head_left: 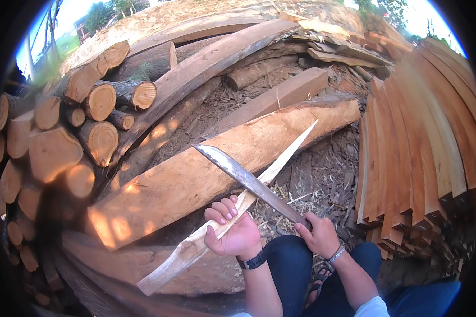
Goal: The person uses a machete to shave and smooth a thin piece of wood while sitting among piles of lumber.
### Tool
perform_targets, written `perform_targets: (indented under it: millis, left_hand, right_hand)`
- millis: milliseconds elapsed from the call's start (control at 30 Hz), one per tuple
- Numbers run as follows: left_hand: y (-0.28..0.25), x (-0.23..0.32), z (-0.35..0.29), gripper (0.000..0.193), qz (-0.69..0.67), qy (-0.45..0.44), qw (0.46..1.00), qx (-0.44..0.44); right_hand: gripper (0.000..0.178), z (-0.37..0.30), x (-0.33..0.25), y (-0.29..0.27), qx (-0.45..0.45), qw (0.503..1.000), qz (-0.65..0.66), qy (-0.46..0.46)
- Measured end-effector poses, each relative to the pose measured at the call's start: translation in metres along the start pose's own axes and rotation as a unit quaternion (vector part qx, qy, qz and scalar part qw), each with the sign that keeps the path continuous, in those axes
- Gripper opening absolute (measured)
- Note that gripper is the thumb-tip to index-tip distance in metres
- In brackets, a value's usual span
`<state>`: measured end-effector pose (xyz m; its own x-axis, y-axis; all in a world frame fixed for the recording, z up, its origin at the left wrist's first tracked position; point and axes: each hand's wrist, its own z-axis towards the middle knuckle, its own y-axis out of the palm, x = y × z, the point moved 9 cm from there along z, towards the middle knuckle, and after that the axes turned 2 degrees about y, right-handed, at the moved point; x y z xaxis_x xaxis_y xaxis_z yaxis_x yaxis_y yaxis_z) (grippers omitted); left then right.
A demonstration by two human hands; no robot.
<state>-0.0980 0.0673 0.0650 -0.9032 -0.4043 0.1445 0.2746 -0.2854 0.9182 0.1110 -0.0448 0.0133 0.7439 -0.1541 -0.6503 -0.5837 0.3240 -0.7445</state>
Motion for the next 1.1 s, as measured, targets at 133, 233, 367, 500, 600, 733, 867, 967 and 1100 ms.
perform_targets:
  millis: [133, 233, 367, 500, 600, 733, 867, 967, 1100]
  left_hand:
    - [-0.001, -0.017, -0.012, 0.029, 0.031, -0.001, 0.999, 0.015]
    - [-0.009, -0.018, -0.015, 0.031, 0.013, -0.011, 0.997, 0.071]
    - [-0.018, -0.019, -0.020, 0.029, 0.017, -0.011, 0.994, 0.104]
    - [-0.017, -0.025, -0.034, 0.025, 0.058, 0.013, 0.986, 0.154]
    - [-0.016, -0.017, -0.035, 0.023, 0.066, 0.031, 0.989, 0.130]
    - [-0.020, -0.024, -0.037, 0.021, 0.058, 0.019, 0.988, 0.143]
    - [-0.024, -0.022, -0.032, 0.020, 0.054, 0.017, 0.990, 0.129]
    - [-0.021, -0.026, -0.030, 0.018, 0.052, -0.003, 0.990, 0.129]
    - [-0.020, -0.029, -0.030, 0.015, 0.062, 0.006, 0.989, 0.131]
  right_hand:
    - [0.044, 0.002, 0.018, 0.000, -0.008, 1.000, -0.006, -0.001]
    - [0.044, 0.001, 0.028, 0.002, -0.030, 0.999, -0.037, -0.016]
    - [0.046, 0.007, 0.041, -0.004, -0.025, 0.999, -0.024, -0.015]
    - [0.049, 0.005, 0.048, 0.001, -0.039, 0.999, -0.027, -0.008]
    - [0.050, 0.007, 0.048, -0.004, -0.043, 0.998, -0.034, -0.026]
    - [0.051, 0.011, 0.060, -0.003, -0.033, 0.999, -0.032, -0.015]
    - [0.052, 0.006, 0.055, 0.004, -0.065, 0.997, -0.026, -0.027]
    - [0.052, 0.016, 0.061, -0.007, -0.037, 0.998, -0.044, -0.029]
    - [0.051, 0.009, 0.059, 0.008, -0.062, 0.997, 0.013, -0.044]
